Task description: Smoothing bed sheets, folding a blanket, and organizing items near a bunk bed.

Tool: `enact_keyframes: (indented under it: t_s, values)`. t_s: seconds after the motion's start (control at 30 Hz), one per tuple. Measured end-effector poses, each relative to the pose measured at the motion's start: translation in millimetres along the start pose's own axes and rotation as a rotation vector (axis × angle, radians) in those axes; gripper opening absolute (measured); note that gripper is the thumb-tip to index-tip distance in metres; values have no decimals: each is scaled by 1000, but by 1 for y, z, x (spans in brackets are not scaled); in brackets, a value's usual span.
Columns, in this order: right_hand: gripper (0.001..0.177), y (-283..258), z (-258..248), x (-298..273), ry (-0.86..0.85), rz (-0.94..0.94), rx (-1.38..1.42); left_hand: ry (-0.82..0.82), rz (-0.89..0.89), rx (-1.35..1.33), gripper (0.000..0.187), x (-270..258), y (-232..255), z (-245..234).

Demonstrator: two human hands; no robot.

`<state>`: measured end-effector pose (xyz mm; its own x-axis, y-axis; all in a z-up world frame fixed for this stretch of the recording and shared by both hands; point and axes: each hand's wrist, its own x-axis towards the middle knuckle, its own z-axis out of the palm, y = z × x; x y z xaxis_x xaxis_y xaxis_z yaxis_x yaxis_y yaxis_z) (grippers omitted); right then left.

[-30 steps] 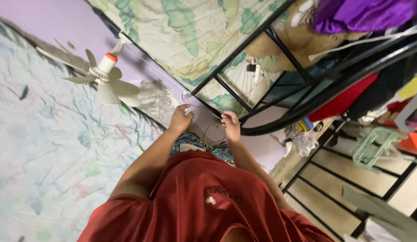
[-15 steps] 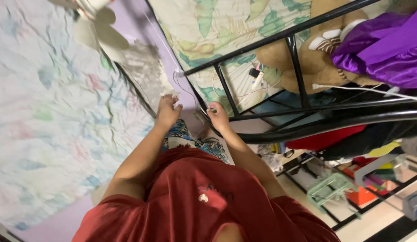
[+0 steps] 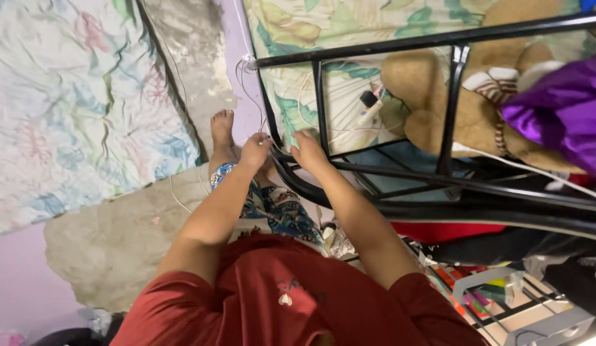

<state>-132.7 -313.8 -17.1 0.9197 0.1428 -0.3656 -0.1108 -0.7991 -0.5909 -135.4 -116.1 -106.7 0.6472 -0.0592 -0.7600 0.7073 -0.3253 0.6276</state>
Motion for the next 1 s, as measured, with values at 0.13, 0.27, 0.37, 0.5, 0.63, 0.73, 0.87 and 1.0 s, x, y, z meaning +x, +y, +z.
enact_keyframes:
  t_s: [0.13,0.27,0.37,0.5,0.63,0.73,0.87,1.0]
  values:
    - [40,3,9,42,-86,48,-225,64,115,35,47,45,-15,19]
    - [49,-6,13,75,-117,162,-519,90,-64,-102,56,81,-16,33]
    - [45,24,36,105,-117,138,-693,102,-92,-156,61,125,-19,50]
    - [21,52,65,117,-83,54,-843,84,-124,-322,69,155,-12,68]
    - [17,60,76,115,-27,31,-767,53,-158,-461,66,179,2,75]
    - [11,62,79,102,-37,-1,-664,126,-96,-461,64,212,-24,96]
    - [11,59,80,83,-182,-23,-582,208,-24,-29,44,188,7,77]
    - [12,46,76,84,-355,12,-606,156,24,375,31,168,29,53]
